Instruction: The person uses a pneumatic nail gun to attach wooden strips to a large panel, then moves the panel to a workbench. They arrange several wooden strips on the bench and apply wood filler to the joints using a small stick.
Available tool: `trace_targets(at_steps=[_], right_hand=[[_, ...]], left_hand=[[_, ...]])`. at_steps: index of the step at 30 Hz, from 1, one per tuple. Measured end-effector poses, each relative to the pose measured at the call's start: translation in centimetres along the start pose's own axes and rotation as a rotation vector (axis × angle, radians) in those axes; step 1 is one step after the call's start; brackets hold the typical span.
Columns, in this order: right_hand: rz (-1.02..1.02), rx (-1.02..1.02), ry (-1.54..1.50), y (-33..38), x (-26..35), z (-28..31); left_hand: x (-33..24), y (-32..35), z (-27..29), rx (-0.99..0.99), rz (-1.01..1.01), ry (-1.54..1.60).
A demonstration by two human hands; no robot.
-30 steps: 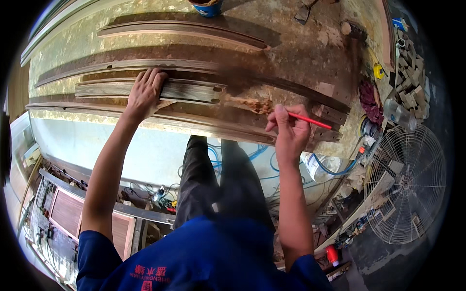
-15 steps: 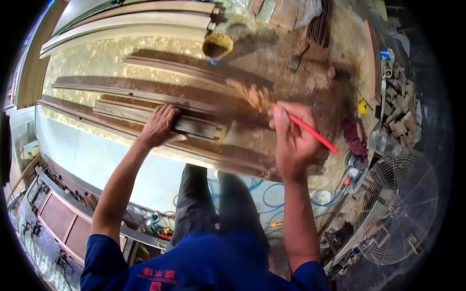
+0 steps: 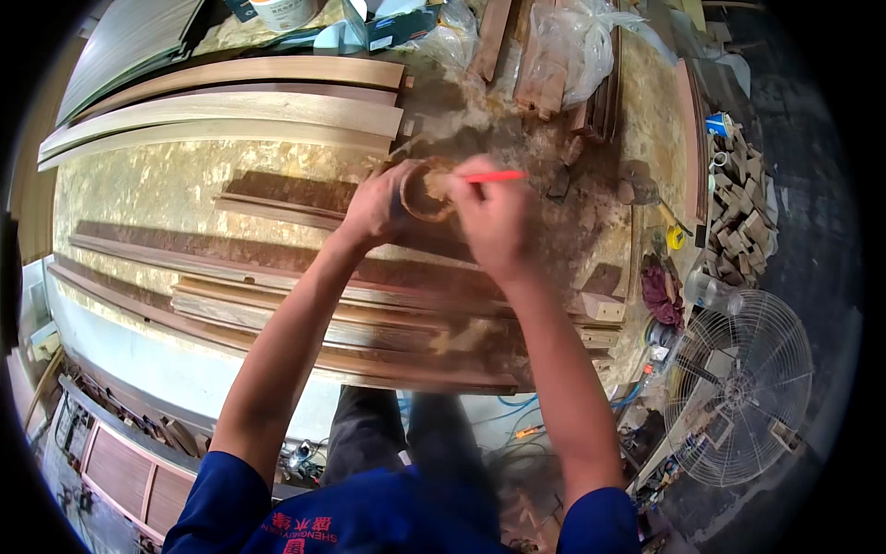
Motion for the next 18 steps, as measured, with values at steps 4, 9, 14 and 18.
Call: trace_targets(at_steps=[4, 9, 14, 18], right_hand=[[-0.309, -0.227, -0.618, 3.5, -2.1, 5.6], [-0.393, -0.297, -0.853, 7.7, -3.7, 8.2], [-0.393, -0.262, -1.017, 11.2, -3.2, 7.7], [-0.416, -0.184, -1.122, 14.6, -3.0, 6.5]], left_hand=[[0.2, 0.4, 0.4, -0.021, -0.006, -0.017], [-2.3, 3.6, 2.6, -0.017, 0.059, 0.049], [-4.5, 7.7, 3.7, -0.080, 0.222, 0.091], [-6.4, 11.4, 2.9, -0.133, 0.288, 0.113]])
Point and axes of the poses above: each hand's wrist, its own y-axis away from the middle knuckle, its own z-axis out of the back of the hand, x = y × z, the point moved 6 cm from there along -y, towards the middle knuckle, and after that the axes turned 11 degrees about x, right-handed, at the moved point
